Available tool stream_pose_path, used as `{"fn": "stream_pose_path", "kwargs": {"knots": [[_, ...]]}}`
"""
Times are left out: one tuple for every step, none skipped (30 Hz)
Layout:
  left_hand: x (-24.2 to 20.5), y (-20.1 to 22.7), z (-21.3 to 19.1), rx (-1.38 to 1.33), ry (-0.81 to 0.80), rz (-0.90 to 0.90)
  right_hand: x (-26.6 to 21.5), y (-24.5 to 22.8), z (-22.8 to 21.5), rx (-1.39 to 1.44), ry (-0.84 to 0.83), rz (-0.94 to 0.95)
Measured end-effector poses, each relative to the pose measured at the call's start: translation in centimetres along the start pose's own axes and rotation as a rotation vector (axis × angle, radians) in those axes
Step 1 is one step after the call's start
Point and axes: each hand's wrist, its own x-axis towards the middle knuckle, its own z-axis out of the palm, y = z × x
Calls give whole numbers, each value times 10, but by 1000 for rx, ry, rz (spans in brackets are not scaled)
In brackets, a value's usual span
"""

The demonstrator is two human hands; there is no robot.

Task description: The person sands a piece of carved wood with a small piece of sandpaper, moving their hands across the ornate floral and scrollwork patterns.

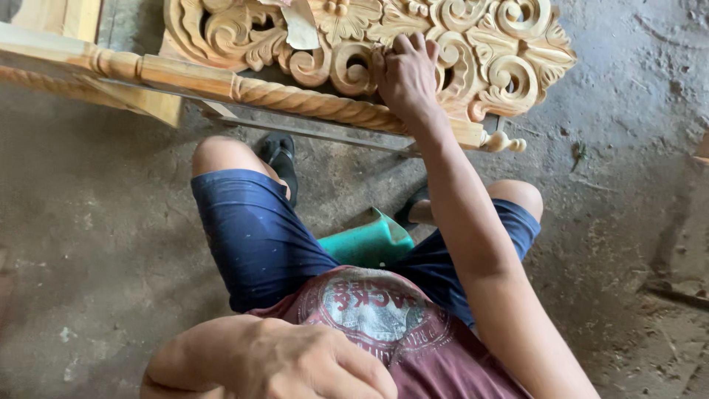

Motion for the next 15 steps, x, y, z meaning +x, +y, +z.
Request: {"fn": "stream_pose_path", "kwargs": {"knots": [[-3,1,-1,-4,2,6,2,2,0,13,24,-56],[-8,3,-3,-316,-24,-309,-7,4,-5,8,18,-55],[-16,5,-5,-617,-58,-626,-20,5,-11,42,46,-87],[-20,-1,-6,-607,-53,-626,-26,5,-16,77,73,-119],[-22,-7,-5,-588,-93,-558,-27,3,-18,86,72,-122],[-25,-11,-4,-569,-132,-490,-28,2,-19,57,49,-81],[-27,-11,-3,-585,-133,-495,-37,2,-22,22,19,-24],[-28,-11,-4,-567,-139,-467,-42,0,-23,25,11,-10],[-31,-13,-14,-528,-130,-402,-40,-1,-24,-19,25,-28],[-35,-12,-26,-479,-111,-336,-40,-4,-25,-64,39,-46],[-40,-14,-47,-388,-55,-266,-42,-7,-28,-65,36,-39],[-44,-26,-73,-146,99,-221,-44,-11,-31,-79,41,-33],[-42,-51,-108,254,355,-252,-42,-12,-34,-96,56,-32],[-35,-81,-148,646,587,-345,-40,-12,-36,-100,62,-32],[-24,-113,-185,999,719,-372,-42,-14,-36,-113,78,-40]]}}
